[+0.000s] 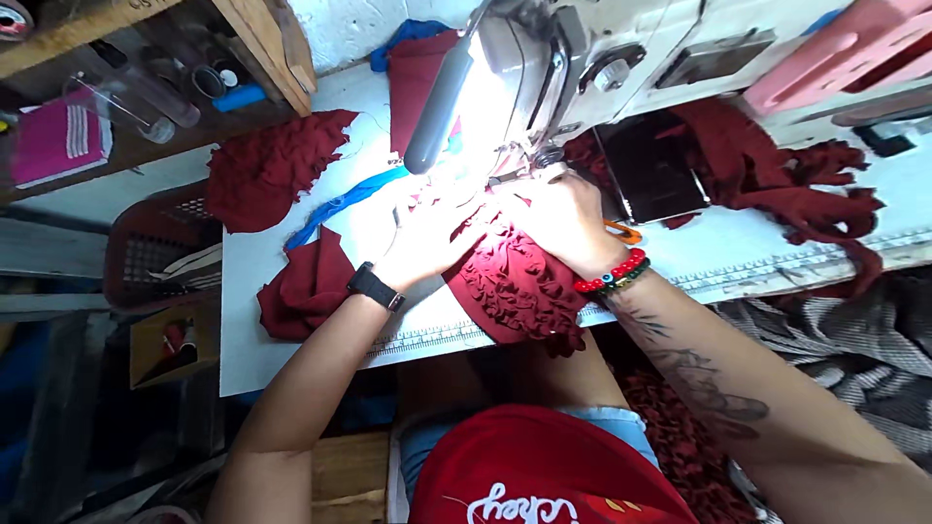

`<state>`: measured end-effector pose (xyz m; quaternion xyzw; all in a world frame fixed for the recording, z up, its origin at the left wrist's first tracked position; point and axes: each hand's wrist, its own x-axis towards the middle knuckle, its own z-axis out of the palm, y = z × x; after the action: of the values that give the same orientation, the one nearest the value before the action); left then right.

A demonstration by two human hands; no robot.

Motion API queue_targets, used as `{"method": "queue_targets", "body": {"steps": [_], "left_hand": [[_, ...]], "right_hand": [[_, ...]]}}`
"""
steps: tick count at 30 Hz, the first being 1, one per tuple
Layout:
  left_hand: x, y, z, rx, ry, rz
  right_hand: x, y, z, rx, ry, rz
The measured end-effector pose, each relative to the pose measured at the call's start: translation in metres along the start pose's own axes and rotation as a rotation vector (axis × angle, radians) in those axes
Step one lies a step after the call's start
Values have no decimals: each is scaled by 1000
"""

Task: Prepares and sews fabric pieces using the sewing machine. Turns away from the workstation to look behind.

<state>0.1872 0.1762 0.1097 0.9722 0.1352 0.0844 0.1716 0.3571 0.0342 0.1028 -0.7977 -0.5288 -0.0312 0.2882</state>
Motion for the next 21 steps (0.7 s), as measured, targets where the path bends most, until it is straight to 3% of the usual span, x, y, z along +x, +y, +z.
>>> {"method": "queue_targets", "body": {"steps": [4, 13, 18, 21], "left_hand": [[15, -7, 6, -54, 206, -25], [29, 3, 9, -26, 184, -89], [28, 0, 15, -108, 227, -82], [28, -2, 17, -108, 220, -81]], "right_hand": [[-4, -10, -17, 79, -90, 42], [19, -6, -21, 173, -306, 87], [34, -15, -18, 346, -461, 432], [27, -18, -15, 190, -410, 270]]}}
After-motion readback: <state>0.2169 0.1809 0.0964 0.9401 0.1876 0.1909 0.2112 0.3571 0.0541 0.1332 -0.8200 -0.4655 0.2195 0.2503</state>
